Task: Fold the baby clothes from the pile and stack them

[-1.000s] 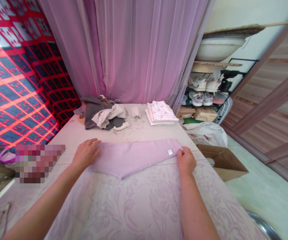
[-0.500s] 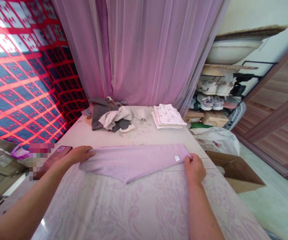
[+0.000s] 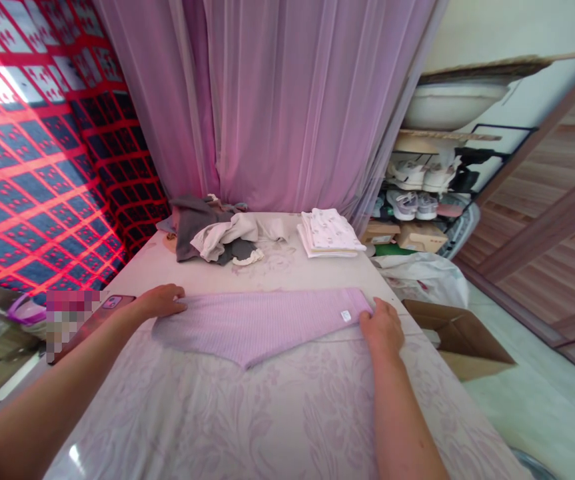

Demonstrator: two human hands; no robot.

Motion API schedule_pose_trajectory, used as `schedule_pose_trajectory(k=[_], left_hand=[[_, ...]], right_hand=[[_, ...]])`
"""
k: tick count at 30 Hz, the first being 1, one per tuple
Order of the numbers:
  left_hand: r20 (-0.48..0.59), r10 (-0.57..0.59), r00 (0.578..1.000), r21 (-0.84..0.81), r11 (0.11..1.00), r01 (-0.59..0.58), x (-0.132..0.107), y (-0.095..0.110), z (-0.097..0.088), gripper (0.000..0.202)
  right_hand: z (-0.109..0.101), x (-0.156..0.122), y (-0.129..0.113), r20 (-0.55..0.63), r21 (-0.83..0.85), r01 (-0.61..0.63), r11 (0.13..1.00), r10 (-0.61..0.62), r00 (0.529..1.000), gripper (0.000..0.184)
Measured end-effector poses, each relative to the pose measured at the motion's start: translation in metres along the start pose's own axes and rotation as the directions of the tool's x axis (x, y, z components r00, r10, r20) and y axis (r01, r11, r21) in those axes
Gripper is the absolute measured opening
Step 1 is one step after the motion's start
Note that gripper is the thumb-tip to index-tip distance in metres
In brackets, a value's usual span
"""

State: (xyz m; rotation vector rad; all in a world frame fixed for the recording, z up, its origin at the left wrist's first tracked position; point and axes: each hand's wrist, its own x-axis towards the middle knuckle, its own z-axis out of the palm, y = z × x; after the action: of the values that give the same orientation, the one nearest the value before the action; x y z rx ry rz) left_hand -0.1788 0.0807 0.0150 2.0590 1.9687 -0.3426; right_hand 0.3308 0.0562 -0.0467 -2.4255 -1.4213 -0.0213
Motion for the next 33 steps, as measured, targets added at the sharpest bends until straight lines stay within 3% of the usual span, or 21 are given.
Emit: schedule_pose_trajectory(k=[4, 7, 10, 13, 17, 19, 21, 23, 25, 27, 29, 30, 33], left_hand=[[0.001, 0.053, 0.999, -0.069, 0.996, -0.052, 0.002, -0.007, 0.002, 0.04], [-0.032, 0.084, 0.996, -0.214, 0.973, -0.089, 0.004, -0.013, 0.003, 0.047], [-0.073, 0.076, 0.994, -0.341, 0.935, -0.097, 0.003, -0.015, 0.001, 0.05], [-0.081, 0.071, 0.994, -0.49, 0.866, -0.101, -0.004, -0.014, -0.002, 0.051], [-0.072, 0.119, 0.99, -0.714, 0.687, -0.134, -0.017, -0.012, -0.007, 0.055], [-0.05, 0.181, 0.982, -0.761, 0.631, -0.155, -0.023, -0.014, -0.01, 0.055], [-0.03, 0.22, 0.975, -0.753, 0.636, -0.167, -0.03, -0.017, -0.015, 0.053], [-0.094, 0.174, 0.98, -0.734, 0.654, -0.187, -0.039, -0.021, -0.023, 0.051], [-0.249, 0.065, 0.966, -0.741, 0.629, -0.233, -0.05, -0.026, -0.033, 0.047], [-0.398, -0.026, 0.917, -0.759, 0.57, -0.314, -0.059, -0.028, -0.045, 0.041], [-0.491, -0.06, 0.869, -0.756, 0.524, -0.391, -0.063, -0.026, -0.055, 0.038], [-0.52, -0.065, 0.852, -0.748, 0.516, -0.417, -0.062, -0.023, -0.059, 0.038], [-0.562, -0.089, 0.822, -0.729, 0.523, -0.442, -0.054, -0.015, -0.065, 0.037]], right_hand=[[-0.013, 0.029, -0.016, 0.082, -0.11, 0.229, 0.967, -0.221, 0.972, 0.06], [-0.019, 0.046, -0.039, 0.253, -0.126, 0.486, 0.865, -0.446, 0.859, 0.057], [-0.021, 0.057, -0.056, 0.456, -0.186, 0.563, 0.805, -0.437, 0.775, 0.051], [-0.02, 0.065, -0.061, 0.511, -0.216, 0.553, 0.805, -0.389, 0.766, 0.044], [-0.023, 0.072, -0.059, 0.52, -0.218, 0.554, 0.803, -0.385, 0.762, 0.033], [-0.029, 0.074, -0.055, 0.503, -0.199, 0.568, 0.799, -0.414, 0.758, 0.027], [-0.041, 0.075, -0.048, 0.479, -0.171, 0.584, 0.794, -0.451, 0.753, 0.026], [-0.058, 0.075, -0.038, 0.414, -0.099, 0.567, 0.818, -0.484, 0.771, 0.024], [-0.079, 0.073, -0.028, 0.248, 0.027, 0.504, 0.863, -0.494, 0.833, 0.023], [-0.098, 0.069, -0.021, -0.032, 0.149, 0.44, 0.885, -0.441, 0.897, 0.026], [-0.11, 0.065, -0.02, -0.263, 0.2, 0.428, 0.881, -0.373, 0.89, 0.031], [-0.114, 0.064, -0.021, -0.279, 0.195, 0.42, 0.886, -0.361, 0.89, 0.031], [-0.118, 0.065, -0.031, -0.132, 0.146, 0.38, 0.913, -0.363, 0.923, 0.026]])
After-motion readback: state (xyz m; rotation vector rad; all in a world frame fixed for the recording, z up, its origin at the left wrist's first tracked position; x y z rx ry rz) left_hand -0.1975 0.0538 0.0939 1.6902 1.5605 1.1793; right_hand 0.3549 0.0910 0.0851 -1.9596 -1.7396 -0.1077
